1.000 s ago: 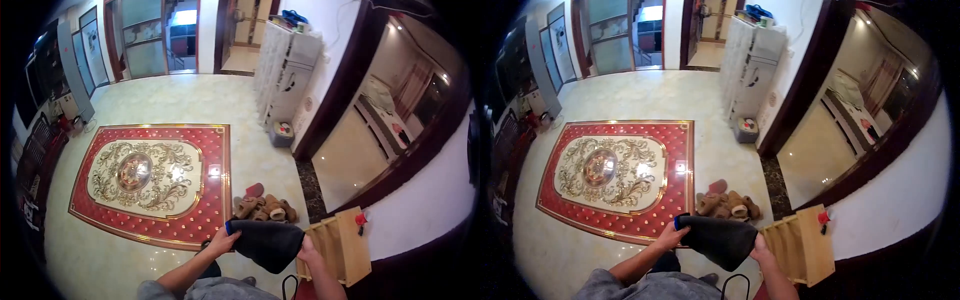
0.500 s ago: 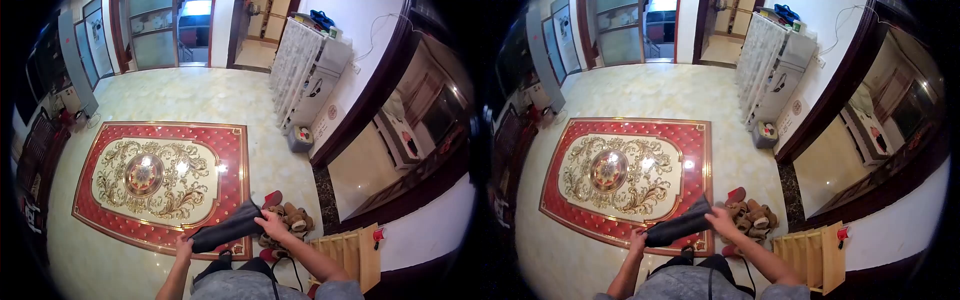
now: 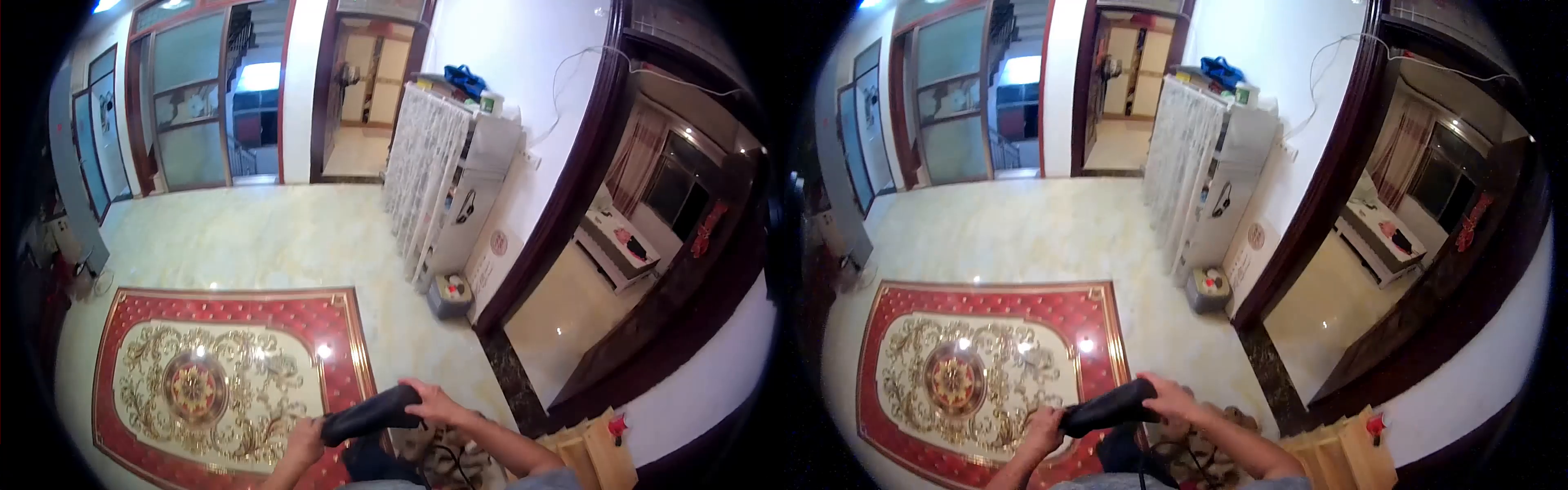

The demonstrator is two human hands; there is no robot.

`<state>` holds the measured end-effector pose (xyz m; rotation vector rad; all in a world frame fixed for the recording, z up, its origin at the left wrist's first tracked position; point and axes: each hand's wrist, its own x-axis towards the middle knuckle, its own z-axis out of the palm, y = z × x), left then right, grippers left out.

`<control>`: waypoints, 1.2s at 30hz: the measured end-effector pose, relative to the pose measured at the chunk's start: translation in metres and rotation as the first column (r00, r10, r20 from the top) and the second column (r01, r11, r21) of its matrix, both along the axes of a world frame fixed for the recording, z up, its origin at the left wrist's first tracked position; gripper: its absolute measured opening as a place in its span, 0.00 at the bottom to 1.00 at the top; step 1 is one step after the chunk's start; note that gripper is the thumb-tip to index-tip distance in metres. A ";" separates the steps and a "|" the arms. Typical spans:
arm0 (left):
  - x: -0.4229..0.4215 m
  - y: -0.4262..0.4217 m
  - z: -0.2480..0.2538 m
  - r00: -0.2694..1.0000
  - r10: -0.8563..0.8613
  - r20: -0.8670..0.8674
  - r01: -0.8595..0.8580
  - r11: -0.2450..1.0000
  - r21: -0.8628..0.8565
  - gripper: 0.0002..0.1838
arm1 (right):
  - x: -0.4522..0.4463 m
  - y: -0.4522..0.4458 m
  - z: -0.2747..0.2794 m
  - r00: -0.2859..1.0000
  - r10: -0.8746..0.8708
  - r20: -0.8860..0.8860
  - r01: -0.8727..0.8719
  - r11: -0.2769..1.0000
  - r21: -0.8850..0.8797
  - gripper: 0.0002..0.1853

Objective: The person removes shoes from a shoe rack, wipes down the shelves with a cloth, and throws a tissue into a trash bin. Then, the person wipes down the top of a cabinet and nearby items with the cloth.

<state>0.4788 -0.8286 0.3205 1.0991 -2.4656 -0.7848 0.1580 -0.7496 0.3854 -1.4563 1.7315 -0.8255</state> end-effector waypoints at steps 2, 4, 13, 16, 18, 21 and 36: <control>-0.036 -0.058 -0.010 0.982 -0.105 0.159 0.100 0.994 0.038 0.21 | -0.034 -0.029 -0.005 0.998 0.037 -0.059 -0.042 0.994 -0.100 0.24; -0.072 -0.106 0.011 0.987 -0.130 0.092 0.141 0.982 -0.127 0.16 | -0.082 -0.058 -0.011 0.980 -0.031 -0.195 0.005 0.991 -0.132 0.16; -0.207 -0.254 0.167 0.782 0.041 -0.622 0.220 0.916 0.336 0.09 | -0.217 -0.236 0.099 0.715 -0.606 -0.350 0.266 0.698 -0.665 0.07; -0.253 -0.283 0.222 0.644 -0.108 -0.757 0.428 0.871 0.240 0.14 | -0.208 -0.303 0.176 0.766 -0.335 0.548 0.626 0.197 -0.755 0.12; -0.284 -0.305 0.228 0.462 -0.280 -0.842 0.683 0.718 0.135 0.20 | -0.185 -0.345 0.199 0.769 -0.125 0.627 0.637 0.234 -0.734 0.12; -0.318 -0.371 0.251 0.379 -0.689 -0.619 0.801 0.579 -0.154 0.30 | -0.161 -0.393 0.167 0.836 -0.131 0.533 0.469 0.674 -0.570 0.12; -0.507 -0.569 0.194 0.587 -0.649 -0.483 0.496 0.761 -0.419 0.41 | -0.308 -0.566 0.156 0.647 -0.307 0.698 0.694 0.616 -0.372 0.12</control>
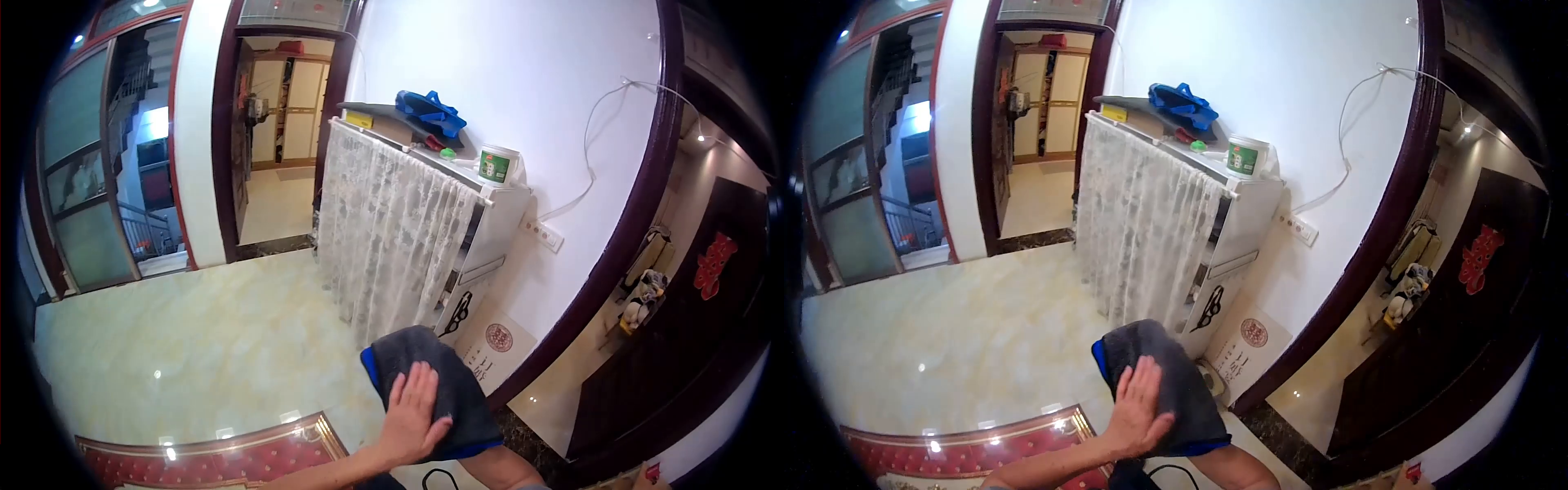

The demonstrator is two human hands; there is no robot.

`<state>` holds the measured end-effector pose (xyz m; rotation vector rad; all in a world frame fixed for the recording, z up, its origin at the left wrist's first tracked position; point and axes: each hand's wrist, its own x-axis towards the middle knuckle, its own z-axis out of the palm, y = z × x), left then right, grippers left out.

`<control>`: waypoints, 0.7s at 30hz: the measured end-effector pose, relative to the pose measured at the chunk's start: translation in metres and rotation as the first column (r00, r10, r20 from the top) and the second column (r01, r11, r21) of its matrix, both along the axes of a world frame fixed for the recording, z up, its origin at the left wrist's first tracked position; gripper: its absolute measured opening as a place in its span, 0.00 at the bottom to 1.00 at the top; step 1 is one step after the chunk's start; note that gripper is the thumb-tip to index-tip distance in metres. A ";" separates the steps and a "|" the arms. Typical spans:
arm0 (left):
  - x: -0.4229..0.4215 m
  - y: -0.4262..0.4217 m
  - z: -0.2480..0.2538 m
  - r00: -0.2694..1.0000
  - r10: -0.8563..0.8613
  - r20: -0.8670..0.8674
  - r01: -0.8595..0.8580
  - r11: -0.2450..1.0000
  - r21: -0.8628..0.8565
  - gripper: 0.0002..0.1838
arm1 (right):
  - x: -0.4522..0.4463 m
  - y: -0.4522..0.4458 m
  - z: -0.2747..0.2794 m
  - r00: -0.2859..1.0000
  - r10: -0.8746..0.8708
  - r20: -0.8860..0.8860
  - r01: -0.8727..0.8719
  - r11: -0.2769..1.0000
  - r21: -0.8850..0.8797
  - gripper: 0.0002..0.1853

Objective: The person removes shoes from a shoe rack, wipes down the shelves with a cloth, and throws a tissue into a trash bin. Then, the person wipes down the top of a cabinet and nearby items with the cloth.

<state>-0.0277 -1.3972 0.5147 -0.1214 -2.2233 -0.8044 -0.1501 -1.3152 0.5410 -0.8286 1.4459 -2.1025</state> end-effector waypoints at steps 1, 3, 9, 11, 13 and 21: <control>-0.012 -0.004 -0.004 0.999 -0.055 -0.004 0.054 0.998 -0.026 0.41 | -0.018 -0.007 0.002 1.000 -0.026 0.001 0.026 0.999 -0.026 0.12; -0.040 -0.017 -0.006 0.980 -0.197 -0.009 0.197 0.980 -0.032 0.37 | -0.056 -0.017 0.008 0.997 -0.081 -0.002 0.081 0.994 -0.068 0.12; -0.188 -0.094 0.029 0.910 -0.415 0.011 0.406 0.895 0.183 0.12 | -0.175 -0.015 0.038 0.960 -0.279 -0.036 0.268 0.946 -0.183 0.13; -0.237 -0.116 0.065 0.902 -0.432 0.013 0.381 0.807 0.452 0.11 | -0.210 -0.013 0.051 0.940 -0.339 -0.045 0.323 0.924 -0.206 0.13; -0.286 -0.144 0.103 0.917 -0.391 -0.076 0.372 0.773 0.515 0.13 | -0.240 -0.011 0.063 0.921 -0.385 -0.055 0.363 0.903 -0.231 0.13; -0.471 -0.246 0.202 0.936 -0.233 -0.265 0.323 0.869 0.375 0.23 | -0.322 -0.025 0.093 0.844 -0.529 -0.083 0.487 0.822 -0.294 0.13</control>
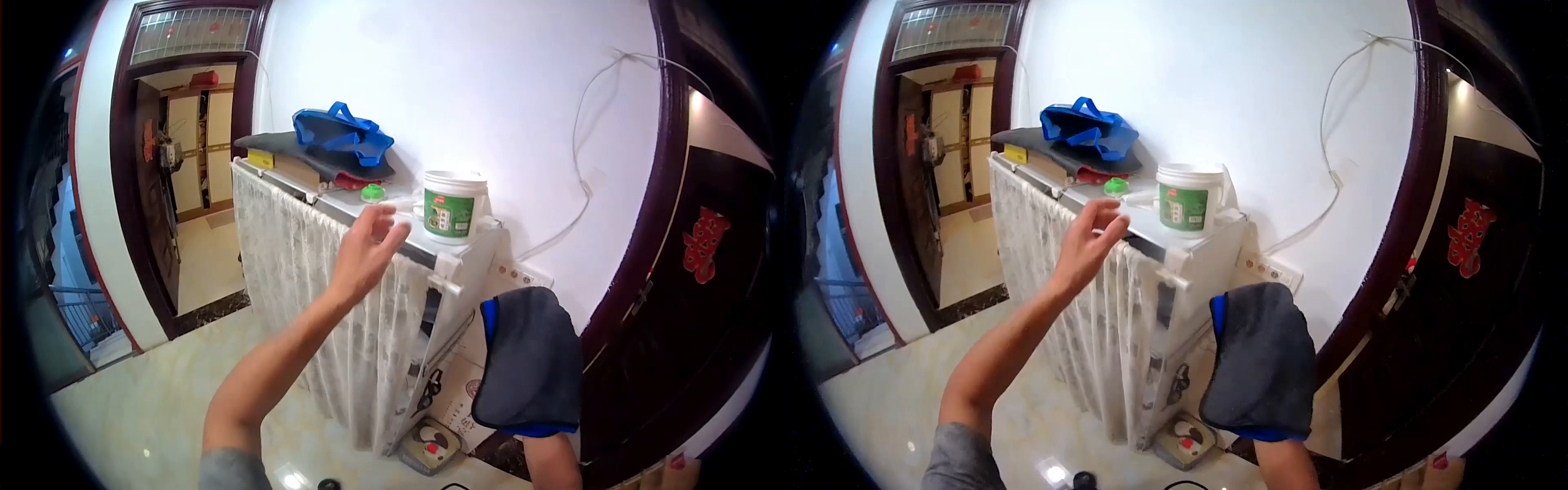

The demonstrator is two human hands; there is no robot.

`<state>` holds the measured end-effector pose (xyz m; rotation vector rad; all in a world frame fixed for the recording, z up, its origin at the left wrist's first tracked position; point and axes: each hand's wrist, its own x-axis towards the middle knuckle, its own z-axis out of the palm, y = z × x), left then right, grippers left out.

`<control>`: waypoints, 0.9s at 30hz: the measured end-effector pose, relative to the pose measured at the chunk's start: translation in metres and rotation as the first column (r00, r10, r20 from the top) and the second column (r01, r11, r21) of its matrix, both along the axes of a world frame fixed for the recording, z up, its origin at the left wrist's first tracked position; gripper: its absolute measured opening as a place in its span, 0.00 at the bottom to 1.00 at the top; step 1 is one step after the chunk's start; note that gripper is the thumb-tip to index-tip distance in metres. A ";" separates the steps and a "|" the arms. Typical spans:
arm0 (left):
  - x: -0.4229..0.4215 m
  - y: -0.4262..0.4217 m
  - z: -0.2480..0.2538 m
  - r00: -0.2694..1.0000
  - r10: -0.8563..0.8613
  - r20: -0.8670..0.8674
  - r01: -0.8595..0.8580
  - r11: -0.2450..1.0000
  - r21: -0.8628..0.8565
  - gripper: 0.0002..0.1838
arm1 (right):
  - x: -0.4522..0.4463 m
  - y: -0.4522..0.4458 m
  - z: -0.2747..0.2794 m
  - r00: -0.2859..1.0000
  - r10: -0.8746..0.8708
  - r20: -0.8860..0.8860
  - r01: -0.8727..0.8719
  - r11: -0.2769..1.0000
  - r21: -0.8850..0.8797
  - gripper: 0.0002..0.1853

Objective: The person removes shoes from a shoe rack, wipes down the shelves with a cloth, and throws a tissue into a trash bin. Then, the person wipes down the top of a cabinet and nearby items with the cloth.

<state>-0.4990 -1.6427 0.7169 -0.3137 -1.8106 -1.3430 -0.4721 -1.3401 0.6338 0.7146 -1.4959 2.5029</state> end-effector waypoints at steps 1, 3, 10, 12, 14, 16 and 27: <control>-0.024 -0.008 0.011 0.999 -0.046 0.027 0.045 0.999 0.026 0.29 | -0.009 -0.004 0.003 0.999 -0.032 -0.011 0.032 0.999 -0.003 0.13; -0.061 -0.017 0.033 0.985 -0.104 0.141 0.105 0.994 -0.002 0.42 | -0.021 -0.013 0.009 0.997 -0.072 -0.021 0.072 0.997 -0.007 0.13; -0.116 0.002 0.049 0.996 0.022 0.087 0.007 0.945 -0.327 0.30 | -0.057 -0.052 0.034 0.963 -0.262 -0.066 0.261 0.965 -0.025 0.13; -0.120 -0.007 0.053 0.998 -0.005 0.057 0.026 0.927 -0.374 0.29 | -0.067 -0.063 0.040 0.952 -0.298 -0.074 0.297 0.955 -0.028 0.13; -0.134 -0.020 0.056 0.998 -0.063 0.017 0.065 0.934 -0.351 0.29 | -0.074 -0.071 0.042 0.943 -0.325 -0.074 0.323 0.946 -0.035 0.13; -0.156 -0.044 0.073 0.987 -0.108 -0.118 0.072 0.959 -0.274 0.29 | -0.078 -0.077 0.044 0.934 -0.352 -0.067 0.350 0.936 -0.032 0.14; -0.267 -0.132 0.097 0.956 0.279 0.090 -0.202 0.851 -0.485 0.28 | -0.086 -0.078 0.048 0.915 -0.397 -0.067 0.397 0.918 -0.016 0.14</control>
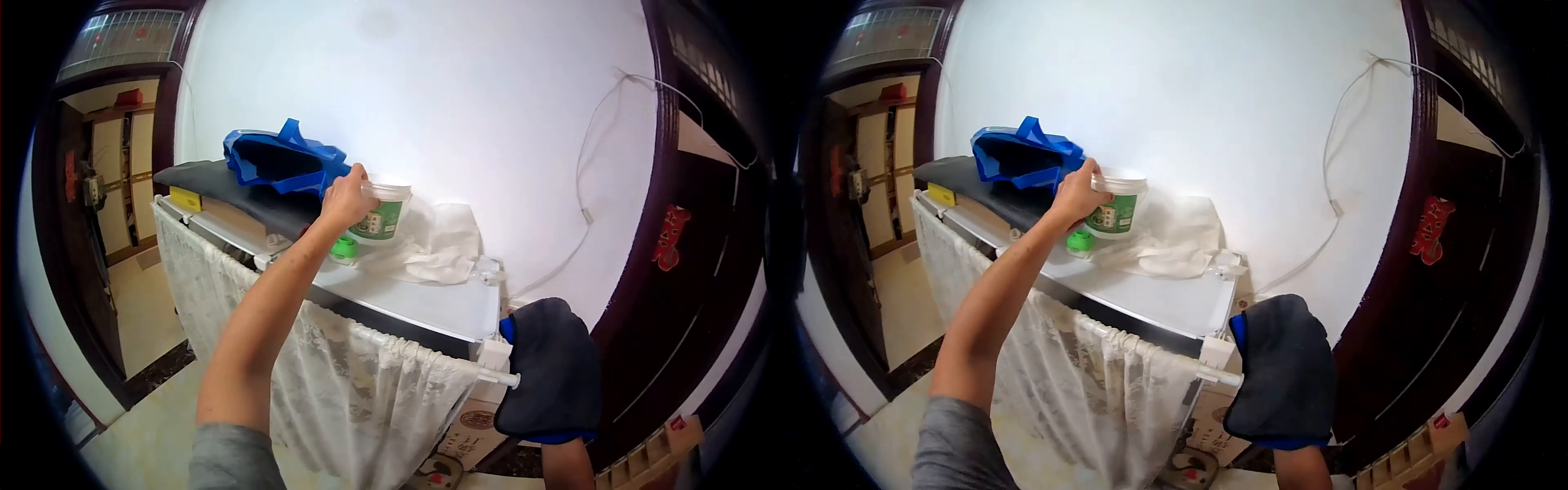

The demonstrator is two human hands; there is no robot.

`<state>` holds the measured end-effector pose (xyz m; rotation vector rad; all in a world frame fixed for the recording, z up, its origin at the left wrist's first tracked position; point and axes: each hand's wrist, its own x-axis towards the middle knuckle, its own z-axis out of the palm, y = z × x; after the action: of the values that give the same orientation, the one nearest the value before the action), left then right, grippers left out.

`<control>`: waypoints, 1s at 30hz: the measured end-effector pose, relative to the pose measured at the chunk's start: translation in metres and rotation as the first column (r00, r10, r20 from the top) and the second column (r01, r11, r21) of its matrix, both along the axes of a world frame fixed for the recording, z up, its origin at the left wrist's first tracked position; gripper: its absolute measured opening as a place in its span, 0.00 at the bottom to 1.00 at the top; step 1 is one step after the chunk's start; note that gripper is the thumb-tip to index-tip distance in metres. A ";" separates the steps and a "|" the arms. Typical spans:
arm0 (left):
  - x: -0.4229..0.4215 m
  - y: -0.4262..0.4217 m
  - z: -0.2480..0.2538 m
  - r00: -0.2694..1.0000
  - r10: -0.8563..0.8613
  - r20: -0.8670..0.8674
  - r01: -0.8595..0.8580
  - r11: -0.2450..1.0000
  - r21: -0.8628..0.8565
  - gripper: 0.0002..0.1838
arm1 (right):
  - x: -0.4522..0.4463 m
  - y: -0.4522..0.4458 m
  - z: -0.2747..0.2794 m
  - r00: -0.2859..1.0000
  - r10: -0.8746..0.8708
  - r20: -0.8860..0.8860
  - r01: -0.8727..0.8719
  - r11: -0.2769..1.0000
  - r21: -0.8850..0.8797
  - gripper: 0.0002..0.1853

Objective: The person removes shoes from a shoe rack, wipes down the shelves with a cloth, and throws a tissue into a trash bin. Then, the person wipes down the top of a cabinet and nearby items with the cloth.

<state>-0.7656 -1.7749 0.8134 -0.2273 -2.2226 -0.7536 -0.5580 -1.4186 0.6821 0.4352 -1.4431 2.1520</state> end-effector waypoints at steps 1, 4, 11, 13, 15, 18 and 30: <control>-0.003 0.004 -0.001 1.000 0.031 0.000 -0.031 1.000 -0.003 0.27 | 0.000 0.001 0.000 1.000 -0.001 0.001 0.001 1.000 0.001 0.14; -0.008 0.011 -0.004 0.997 0.059 0.056 -0.052 0.992 -0.115 0.27 | -0.002 0.006 -0.002 1.000 -0.013 0.004 0.013 1.000 -0.009 0.14; -0.002 0.020 -0.001 0.985 0.170 -0.006 -0.166 0.953 -0.253 0.22 | -0.004 0.019 -0.002 1.000 -0.022 -0.001 0.022 1.000 -0.015 0.15; -0.004 0.027 -0.002 0.966 0.244 -0.087 -0.259 0.914 -0.312 0.23 | -0.004 0.022 -0.001 1.000 -0.024 -0.002 0.024 1.000 -0.010 0.15; -0.004 0.039 -0.009 0.913 0.301 -0.274 -0.391 0.838 -0.380 0.25 | -0.003 0.027 -0.002 1.000 -0.030 -0.005 0.030 0.999 -0.012 0.15; 0.031 0.088 -0.011 0.936 -0.031 -0.351 -0.175 0.823 -0.540 0.26 | -0.002 0.034 -0.005 0.999 -0.039 -0.001 0.038 0.999 -0.014 0.15; -0.023 0.161 -0.019 0.903 -0.399 0.159 0.429 0.812 -0.395 0.09 | 0.004 0.060 -0.014 0.998 -0.063 0.022 0.063 0.998 -0.015 0.16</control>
<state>-0.7884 -1.6143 0.7945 -0.9433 -2.4129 -0.4883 -0.5536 -1.3588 0.6676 0.3575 -1.4310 2.1231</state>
